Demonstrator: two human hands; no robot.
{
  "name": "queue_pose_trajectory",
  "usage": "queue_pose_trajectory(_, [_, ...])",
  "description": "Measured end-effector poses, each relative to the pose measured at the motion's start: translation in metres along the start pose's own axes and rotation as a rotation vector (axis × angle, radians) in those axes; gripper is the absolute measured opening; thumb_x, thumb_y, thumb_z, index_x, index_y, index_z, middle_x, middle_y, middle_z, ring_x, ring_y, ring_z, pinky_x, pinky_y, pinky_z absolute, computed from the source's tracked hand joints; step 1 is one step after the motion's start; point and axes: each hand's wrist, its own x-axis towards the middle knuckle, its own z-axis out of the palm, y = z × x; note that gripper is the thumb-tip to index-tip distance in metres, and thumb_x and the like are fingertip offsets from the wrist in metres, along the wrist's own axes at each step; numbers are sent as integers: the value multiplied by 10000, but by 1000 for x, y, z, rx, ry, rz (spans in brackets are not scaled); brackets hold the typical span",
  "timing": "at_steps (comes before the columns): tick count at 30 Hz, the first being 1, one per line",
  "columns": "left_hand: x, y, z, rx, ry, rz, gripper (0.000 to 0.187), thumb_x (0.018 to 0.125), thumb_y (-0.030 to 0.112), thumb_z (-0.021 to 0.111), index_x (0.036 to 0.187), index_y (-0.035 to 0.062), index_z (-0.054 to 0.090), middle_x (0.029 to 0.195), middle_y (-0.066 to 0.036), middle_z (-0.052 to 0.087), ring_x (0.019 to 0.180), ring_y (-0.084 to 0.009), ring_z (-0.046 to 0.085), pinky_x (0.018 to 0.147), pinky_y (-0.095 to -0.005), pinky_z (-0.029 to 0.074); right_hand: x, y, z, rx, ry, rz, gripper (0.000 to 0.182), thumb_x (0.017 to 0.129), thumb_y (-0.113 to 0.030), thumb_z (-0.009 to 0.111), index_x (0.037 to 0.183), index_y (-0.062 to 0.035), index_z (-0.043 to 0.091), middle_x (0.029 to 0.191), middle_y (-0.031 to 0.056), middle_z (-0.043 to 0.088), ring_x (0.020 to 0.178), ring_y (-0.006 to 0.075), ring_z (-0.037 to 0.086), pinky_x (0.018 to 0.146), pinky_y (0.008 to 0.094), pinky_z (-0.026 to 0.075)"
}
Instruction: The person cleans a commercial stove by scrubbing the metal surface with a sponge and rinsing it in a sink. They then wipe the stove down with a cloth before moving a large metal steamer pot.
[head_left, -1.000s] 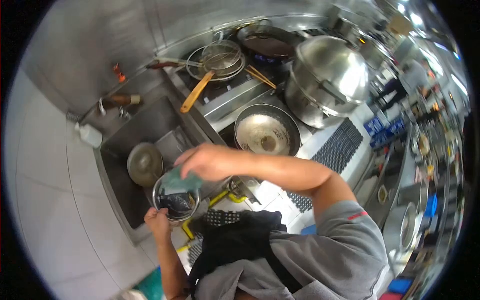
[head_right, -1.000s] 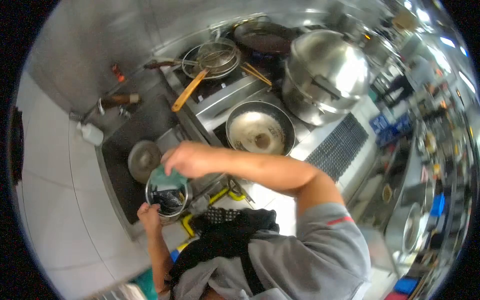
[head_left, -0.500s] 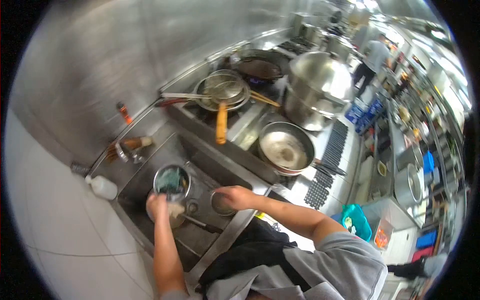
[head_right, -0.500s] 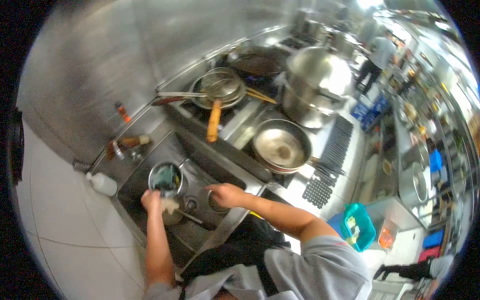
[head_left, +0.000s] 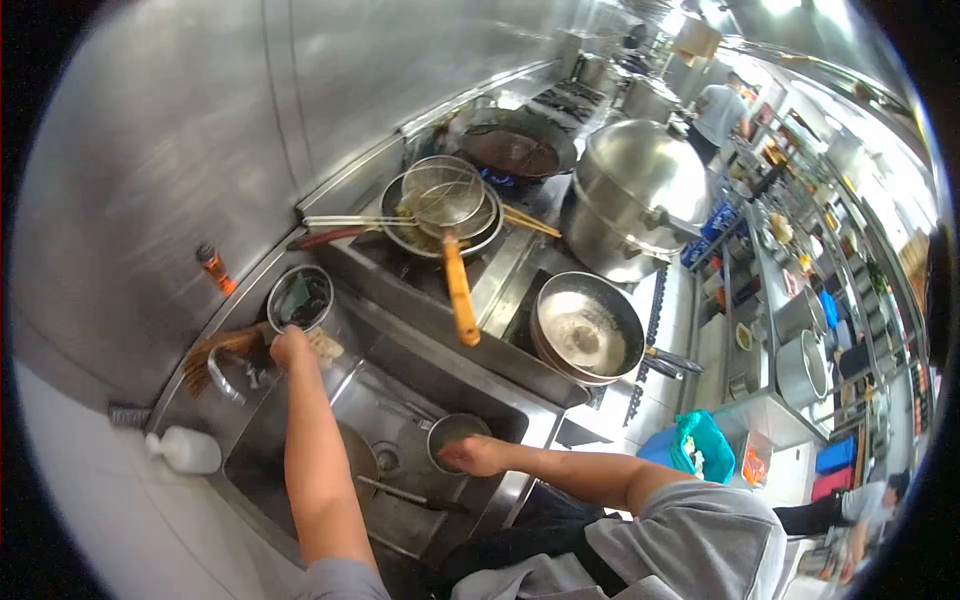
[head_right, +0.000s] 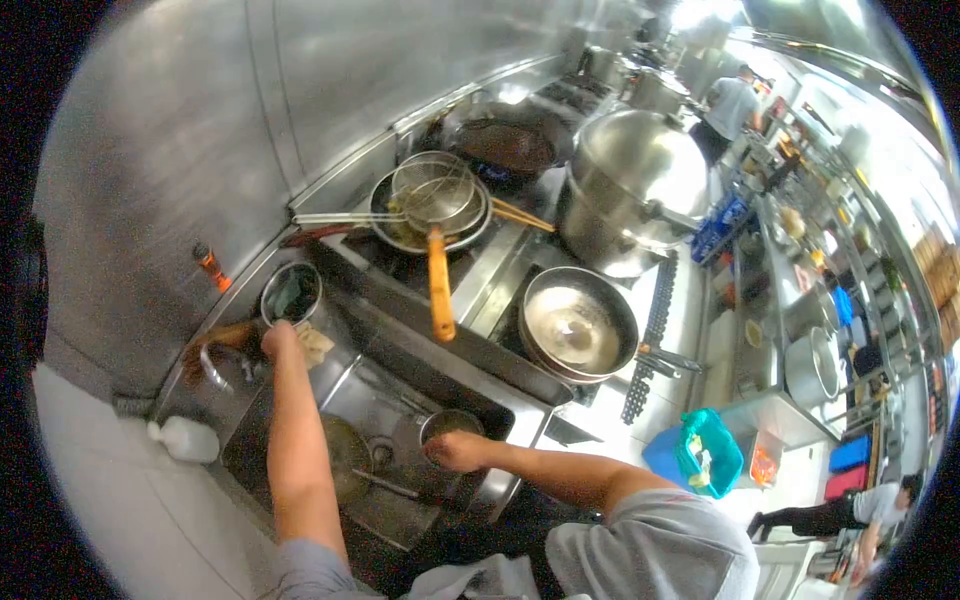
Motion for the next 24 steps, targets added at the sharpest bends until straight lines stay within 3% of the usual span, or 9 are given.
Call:
queue_pose_trajectory(5, [43, -29, 49, 119, 65, 131, 354, 818, 276, 671, 926, -60, 678, 939, -226, 702, 880, -344, 696, 790, -433, 541, 30, 10, -12, 1, 16, 111, 311, 946, -230, 546, 1178, -44, 636, 1071, 214, 683, 1002, 390, 652, 869, 456, 520])
queue_pose_trajectory(7, [21, -32, 26, -316, -135, 107, 486, 855, 433, 721, 1003, -26, 660, 981, -158, 681, 909, -277, 668, 779, -410, 530, 41, 7, -18, 106, -47, 173, 339, 972, -220, 533, 1240, -24, 605, 1077, 144, 697, 953, 239, 685, 853, 366, 534])
queue_pose_trajectory(9, [-6, -44, -15, -600, -278, 29, 534, 875, 499, 711, 1084, 14, 631, 1019, -99, 642, 923, -229, 637, 787, -389, 527, 61, 14, -11, 114, -33, 209, 330, 970, -211, 527, 1225, -17, 606, 1007, 124, 702, 868, 201, 683, 819, 349, 539])
queue_pose_trajectory(11, [-18, -64, -60, -610, -378, -107, 470, 895, 407, 715, 1153, 28, 611, 1082, -88, 623, 985, -222, 619, 822, -381, 521, 81, 5, -10, 305, -39, 251, 320, 964, -197, 521, 1214, -16, 607, 967, 120, 700, 815, 199, 677, 787, 351, 546])
queue_pose_trajectory(13, [-16, -93, -94, -641, -556, -155, 477, 891, 368, 726, 1214, 41, 597, 1089, -86, 623, 1038, -234, 615, 885, -387, 514, 108, -5, -5, 322, -45, 226, 313, 963, -185, 521, 1209, -12, 606, 961, 114, 699, 801, 185, 671, 766, 344, 547])
queue_pose_trajectory(16, [-2, -129, -136, -717, -639, -260, 496, 901, 303, 710, 1295, 45, 552, 1151, -100, 617, 1114, -261, 602, 946, -411, 503, 149, -25, 10, 368, -51, 182, 300, 959, -162, 522, 1199, -4, 605, 948, 101, 698, 773, 159, 661, 723, 331, 551])
queue_pose_trajectory(18, [-16, -106, -151, -717, -645, -191, 509, 900, 279, 707, 1317, 45, 532, 1189, -111, 612, 1139, -275, 594, 967, -423, 496, 175, -38, 19, 345, -38, 22, 288, 955, -159, 535, 1179, 8, 606, 939, 93, 698, 750, 153, 658, 699, 327, 549])
queue_pose_trajectory(22, [19, -115, -160, -860, -747, -175, 579, 897, 195, 679, 1407, 39, 454, 1290, -138, 590, 1208, -299, 568, 1020, -444, 469, 208, -78, 24, 409, -34, 42, 274, 947, -156, 546, 1151, 13, 616, 902, 96, 698, 725, 165, 665, 684, 339, 551])
queue_pose_trajectory(24, [29, -117, -161, -898, -934, -137, 653, 889, 146, 649, 1478, 44, 386, 1333, -145, 576, 1233, -284, 560, 1048, -417, 448, 217, -93, 19, 339, -13, -41, 273, 940, -146, 537, 1142, 18, 622, 861, 101, 695, 713, 182, 674, 677, 349, 557])
